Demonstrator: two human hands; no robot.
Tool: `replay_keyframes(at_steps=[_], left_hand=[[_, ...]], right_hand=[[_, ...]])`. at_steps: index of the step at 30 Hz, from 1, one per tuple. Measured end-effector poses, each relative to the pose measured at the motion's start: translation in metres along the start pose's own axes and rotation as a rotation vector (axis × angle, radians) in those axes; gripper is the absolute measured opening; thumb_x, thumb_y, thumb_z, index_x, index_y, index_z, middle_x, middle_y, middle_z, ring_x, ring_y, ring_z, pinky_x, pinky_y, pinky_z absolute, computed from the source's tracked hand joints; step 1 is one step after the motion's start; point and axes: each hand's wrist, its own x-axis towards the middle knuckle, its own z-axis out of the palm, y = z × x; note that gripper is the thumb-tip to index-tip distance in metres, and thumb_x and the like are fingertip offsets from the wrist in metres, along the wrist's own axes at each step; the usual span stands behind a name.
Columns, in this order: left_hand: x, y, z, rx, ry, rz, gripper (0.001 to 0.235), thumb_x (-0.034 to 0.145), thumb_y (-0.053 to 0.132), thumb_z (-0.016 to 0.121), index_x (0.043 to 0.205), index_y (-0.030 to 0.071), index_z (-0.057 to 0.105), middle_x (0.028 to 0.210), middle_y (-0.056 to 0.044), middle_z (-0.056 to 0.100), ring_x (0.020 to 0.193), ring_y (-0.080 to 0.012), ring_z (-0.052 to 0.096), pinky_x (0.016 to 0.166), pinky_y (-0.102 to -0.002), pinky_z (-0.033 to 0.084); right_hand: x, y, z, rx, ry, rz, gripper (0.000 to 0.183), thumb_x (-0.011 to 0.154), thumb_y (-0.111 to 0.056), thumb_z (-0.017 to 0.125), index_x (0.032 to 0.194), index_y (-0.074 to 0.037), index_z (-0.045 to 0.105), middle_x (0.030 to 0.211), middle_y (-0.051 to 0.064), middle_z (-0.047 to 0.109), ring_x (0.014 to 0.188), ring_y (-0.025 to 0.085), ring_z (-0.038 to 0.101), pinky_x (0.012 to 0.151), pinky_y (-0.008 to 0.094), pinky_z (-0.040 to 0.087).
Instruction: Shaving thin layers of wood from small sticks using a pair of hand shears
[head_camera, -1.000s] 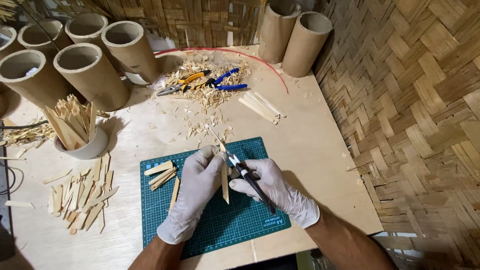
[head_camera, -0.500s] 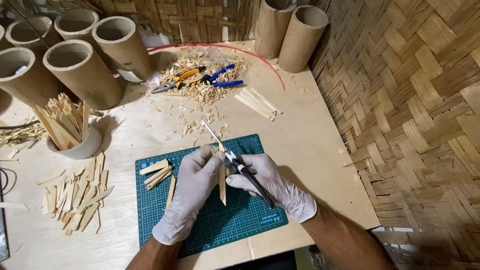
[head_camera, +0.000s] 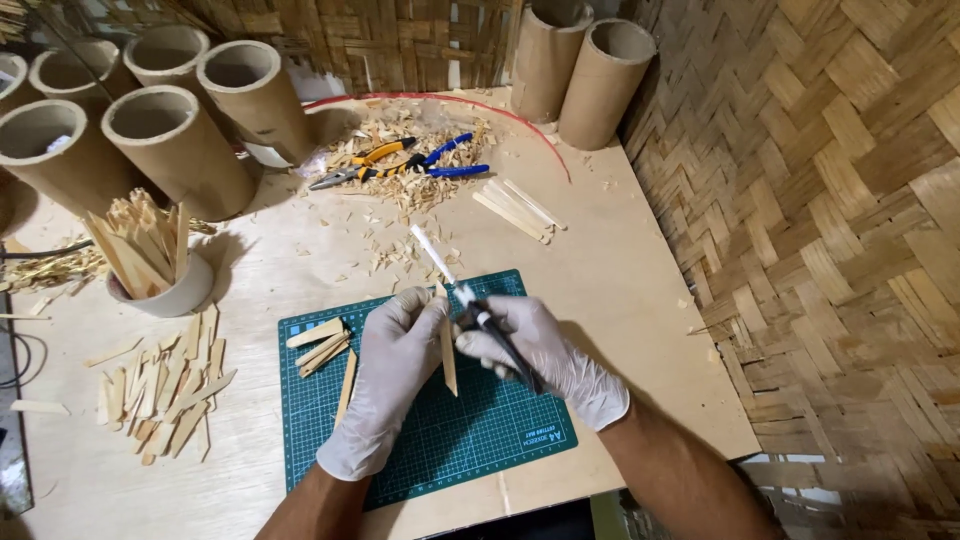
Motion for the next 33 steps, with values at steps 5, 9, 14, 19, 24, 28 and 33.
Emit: replay_keyframes(at_steps=[5, 9, 14, 19, 24, 28, 33], left_hand=[[-0.002, 0.016, 0.005, 0.152, 0.054, 0.071, 0.019, 0.097, 0.012, 0.067, 0.082, 0.002, 0.075, 0.067, -0.013, 0.073, 0.059, -0.0128, 0.056, 0.055, -0.026, 0.045], [0.001, 0.013, 0.001, 0.257, 0.124, 0.062, 0.012, 0.094, 0.014, 0.074, 0.089, 0.004, 0.079, 0.071, -0.011, 0.074, 0.061, -0.0132, 0.057, 0.053, -0.027, 0.048], [-0.002, 0.021, -0.004, 0.359, 0.153, 0.029, 0.014, 0.087, 0.015, 0.078, 0.096, 0.004, 0.078, 0.072, -0.013, 0.075, 0.06, -0.0185, 0.067, 0.052, -0.03, 0.054], [-0.005, 0.031, -0.028, 0.733, 0.094, -0.052, 0.021, 0.081, 0.026, 0.084, 0.099, 0.016, 0.08, 0.081, -0.007, 0.079, 0.072, -0.0255, 0.076, 0.062, -0.036, 0.057], [-0.032, 0.058, -0.03, 1.19, -0.003, -0.145, 0.032, 0.086, 0.032, 0.074, 0.115, 0.018, 0.078, 0.1, -0.005, 0.081, 0.101, -0.0321, 0.075, 0.083, -0.044, 0.058], [-0.026, 0.058, -0.024, 1.192, 0.047, -0.086, 0.034, 0.09, 0.042, 0.071, 0.115, 0.02, 0.078, 0.101, -0.003, 0.08, 0.102, -0.0293, 0.075, 0.085, -0.044, 0.058], [-0.009, 0.056, -0.013, 0.927, 0.097, 0.097, 0.023, 0.093, 0.034, 0.07, 0.107, 0.018, 0.08, 0.088, -0.006, 0.08, 0.09, -0.0288, 0.077, 0.081, -0.04, 0.057]], right_hand=[[0.034, 0.018, -0.04, -0.083, 0.221, -0.186, 0.046, 0.079, -0.017, 0.086, 0.116, 0.004, 0.068, 0.065, 0.013, 0.064, 0.055, 0.015, 0.064, 0.046, 0.022, 0.052], [0.053, 0.01, -0.071, -0.54, 0.673, -0.144, 0.048, 0.074, -0.037, 0.084, 0.12, -0.031, 0.073, 0.1, 0.004, 0.079, 0.098, 0.027, 0.075, 0.085, 0.036, 0.058], [0.077, 0.023, -0.112, -0.664, 0.91, -0.217, 0.038, 0.082, -0.034, 0.075, 0.121, -0.033, 0.072, 0.103, 0.001, 0.078, 0.105, 0.025, 0.072, 0.092, 0.038, 0.057], [0.089, 0.028, -0.124, -0.647, 0.914, -0.334, 0.04, 0.08, -0.029, 0.078, 0.12, -0.029, 0.073, 0.101, 0.003, 0.078, 0.104, 0.025, 0.073, 0.091, 0.038, 0.057], [0.094, 0.031, -0.108, -0.756, 0.857, -0.435, 0.044, 0.075, -0.028, 0.079, 0.117, -0.035, 0.072, 0.105, -0.002, 0.078, 0.104, 0.026, 0.072, 0.091, 0.042, 0.057], [0.1, 0.039, -0.101, -0.824, 0.838, -0.537, 0.045, 0.075, -0.026, 0.08, 0.118, -0.033, 0.073, 0.105, 0.001, 0.078, 0.103, 0.029, 0.072, 0.089, 0.046, 0.058], [0.123, 0.051, -0.109, -1.113, 0.861, -0.588, 0.05, 0.076, -0.029, 0.082, 0.124, -0.034, 0.07, 0.092, 0.005, 0.077, 0.094, 0.029, 0.073, 0.084, 0.045, 0.06]])
